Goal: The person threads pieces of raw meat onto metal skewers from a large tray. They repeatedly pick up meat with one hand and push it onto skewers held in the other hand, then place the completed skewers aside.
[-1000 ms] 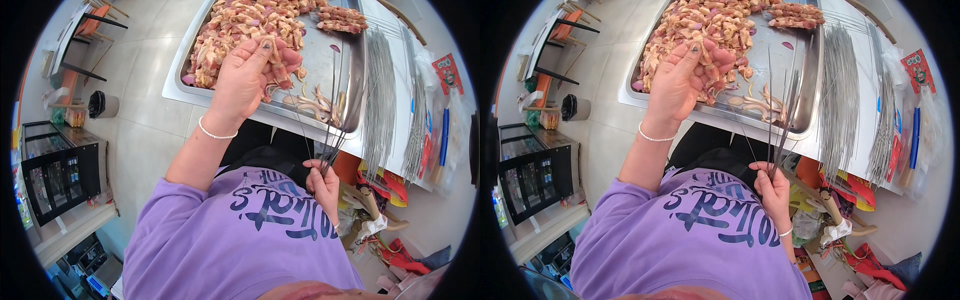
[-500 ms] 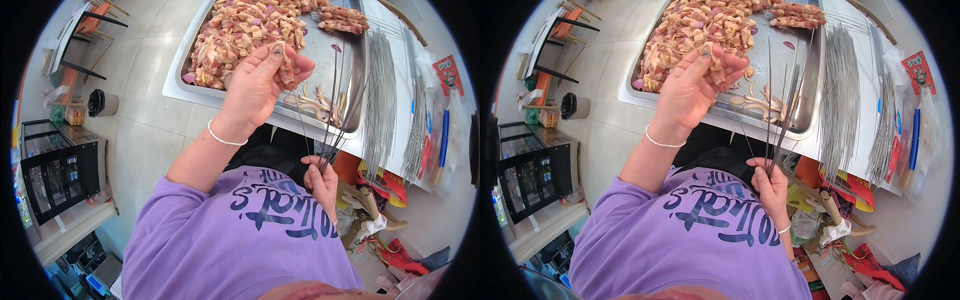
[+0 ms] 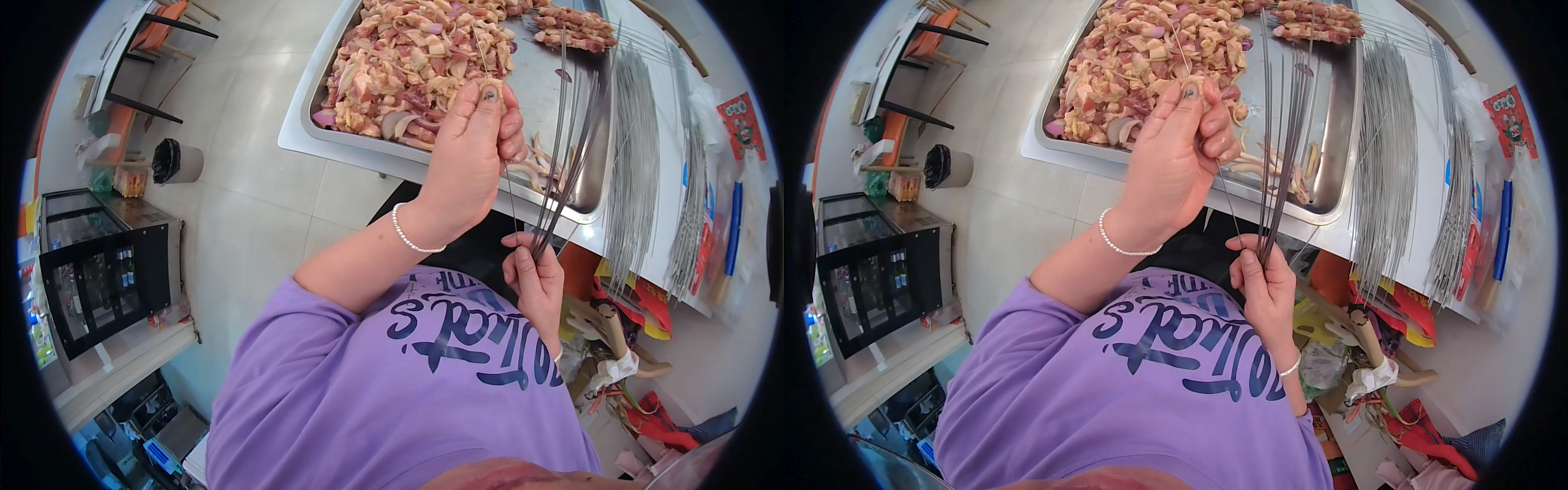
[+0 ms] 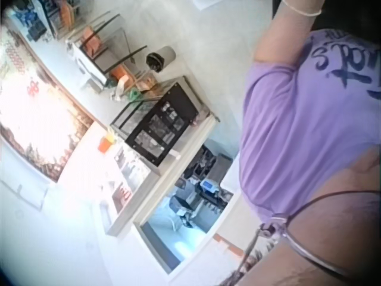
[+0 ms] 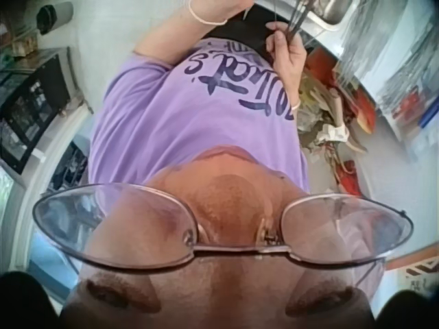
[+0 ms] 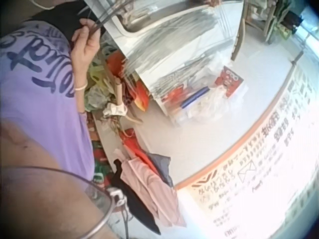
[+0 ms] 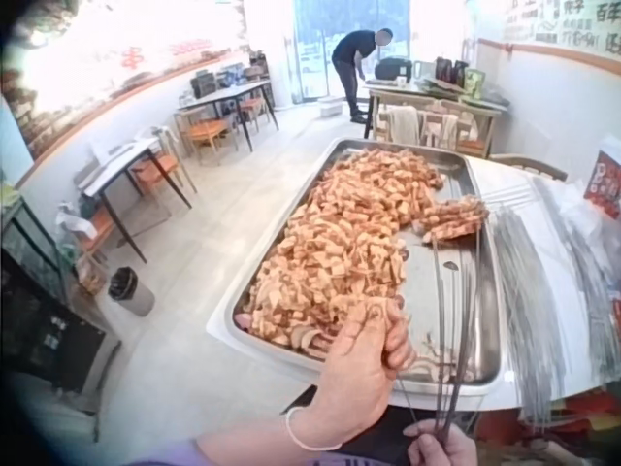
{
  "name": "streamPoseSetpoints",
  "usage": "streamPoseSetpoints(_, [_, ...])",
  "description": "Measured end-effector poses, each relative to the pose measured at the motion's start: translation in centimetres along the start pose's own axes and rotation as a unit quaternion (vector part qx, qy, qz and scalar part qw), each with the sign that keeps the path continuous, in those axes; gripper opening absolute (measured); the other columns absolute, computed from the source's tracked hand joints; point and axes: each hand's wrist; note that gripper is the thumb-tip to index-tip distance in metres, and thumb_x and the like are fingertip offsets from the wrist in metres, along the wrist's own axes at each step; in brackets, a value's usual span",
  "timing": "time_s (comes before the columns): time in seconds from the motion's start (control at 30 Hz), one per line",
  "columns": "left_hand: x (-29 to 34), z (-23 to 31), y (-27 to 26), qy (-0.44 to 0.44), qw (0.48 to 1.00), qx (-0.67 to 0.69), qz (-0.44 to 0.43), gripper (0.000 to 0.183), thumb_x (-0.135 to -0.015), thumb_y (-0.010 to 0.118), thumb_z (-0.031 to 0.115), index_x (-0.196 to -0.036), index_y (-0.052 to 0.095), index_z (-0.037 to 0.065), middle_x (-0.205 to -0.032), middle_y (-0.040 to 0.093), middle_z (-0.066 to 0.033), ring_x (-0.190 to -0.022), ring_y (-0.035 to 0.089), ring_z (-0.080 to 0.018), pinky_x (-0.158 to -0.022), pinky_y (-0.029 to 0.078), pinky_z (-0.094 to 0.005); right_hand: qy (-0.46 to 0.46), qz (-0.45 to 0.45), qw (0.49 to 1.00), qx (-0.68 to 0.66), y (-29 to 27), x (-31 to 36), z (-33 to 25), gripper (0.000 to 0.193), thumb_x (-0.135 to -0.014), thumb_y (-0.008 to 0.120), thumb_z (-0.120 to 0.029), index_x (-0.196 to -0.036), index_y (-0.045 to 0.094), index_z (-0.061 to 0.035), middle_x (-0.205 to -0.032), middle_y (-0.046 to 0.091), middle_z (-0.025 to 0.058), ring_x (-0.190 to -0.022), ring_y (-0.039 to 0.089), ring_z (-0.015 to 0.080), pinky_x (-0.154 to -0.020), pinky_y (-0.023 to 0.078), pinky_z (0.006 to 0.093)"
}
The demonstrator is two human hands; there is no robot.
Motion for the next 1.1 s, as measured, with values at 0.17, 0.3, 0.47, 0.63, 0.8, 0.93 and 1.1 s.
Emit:
streamPoseSetpoints(0.17, [0.6,-0.5,0.4,-0.009,1.0,-0.029,0.006,0.016,-0.108,0.039,0.021,-0.103,0.049,0.01,-0.074,0.029,0.0036,-0.066,0.028,-0.0095,-0.062,0.029,-0.0259,-0.035,-0.006,0.999,-0.011,0.8,-0.2,0.3,0.022,-0.105,0.049,-0.013,-0.116,0.059,0.0029,-0.071,0.048,-0.0038,-0.058,0.039,0.0028,-0.052,0.029,0.0196])
streamPoseSetpoints(0.3, [0.3,-0.6,-1.1,0.018,0.982,-0.172,-0.076,0.024,-0.107,0.045,0.022,-0.124,0.05,0.006,-0.088,0.051,-0.0013,-0.078,0.047,-0.0104,-0.072,0.042,-0.0273,-0.022,0.013,1.0,-0.004,0.9,-0.2,-0.2,0.018,-0.105,0.048,-0.012,-0.114,0.059,-0.0008,-0.073,0.05,-0.003,-0.059,0.038,0.002,-0.053,0.028,0.0177])
streamPoseSetpoints(0.47, [-1.7,7.0,-4.0,0.299,0.671,-0.677,-0.055,0.039,-0.096,0.063,0.008,-0.134,0.054,0.003,-0.122,0.063,-0.0093,-0.105,0.061,-0.0135,-0.092,0.05,-0.0292,-0.026,0.067,0.997,-0.011,-0.7,0.3,-0.8,0.016,-0.105,0.049,-0.013,-0.112,0.059,-0.0023,-0.072,0.049,-0.0034,-0.061,0.039,0.0013,-0.052,0.026,0.0165])
streamPoseSetpoints(0.63, [-2.5,10.0,-5.7,0.277,0.515,-0.803,-0.12,0.006,-0.076,0.075,0.009,-0.08,0.071,0.009,-0.078,0.066,-0.005,-0.081,0.06,-0.027,-0.075,0.045,-0.0376,-0.042,0.072,0.996,-0.028,-1.4,0.2,-0.5,0.017,-0.104,0.05,-0.013,-0.111,0.06,-0.0016,-0.071,0.047,-0.0038,-0.061,0.039,0.0017,-0.052,0.025,0.0175])
streamPoseSetpoints(0.8, [-2.8,8.4,-4.7,0.267,0.377,-0.871,-0.166,0.008,-0.078,0.073,0.012,-0.085,0.07,0.009,-0.078,0.065,-0.0033,-0.087,0.059,-0.023,-0.082,0.042,-0.0372,-0.039,0.064,0.996,-0.045,-1.3,0.4,-0.5,0.017,-0.104,0.049,-0.013,-0.111,0.06,-0.0015,-0.071,0.047,-0.0041,-0.061,0.039,0.0018,-0.052,0.026,0.0177])
streamPoseSetpoints(0.93, [-4.2,8.6,-5.2,0.297,0.308,-0.893,-0.143,0.008,-0.079,0.073,0.015,-0.085,0.069,0.012,-0.077,0.064,-0.0023,-0.086,0.06,-0.022,-0.085,0.04,-0.0388,-0.032,0.074,0.996,-0.039,-1.4,0.9,-0.5,0.017,-0.104,0.05,-0.012,-0.11,0.061,-0.0014,-0.071,0.047,-0.0042,-0.061,0.039,0.0019,-0.052,0.026,0.0178])
streamPoseSetpoints(1.1, [-3.6,11.0,-4.2,0.167,0.468,-0.847,-0.191,0.007,-0.079,0.073,0.011,-0.085,0.072,0.008,-0.086,0.07,-0.005,-0.083,0.063,-0.0245,-0.081,0.045,-0.0388,-0.022,0.08,0.996,-0.033,-2.0,1.0,-0.4,0.017,-0.104,0.05,-0.014,-0.11,0.061,-0.0012,-0.07,0.046,-0.0046,-0.06,0.038,0.0019,-0.052,0.025,0.0177])
Point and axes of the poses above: each hand's wrist, its own x-axis away from the middle knuckle, its own y-axis out of the palm, z = x × y
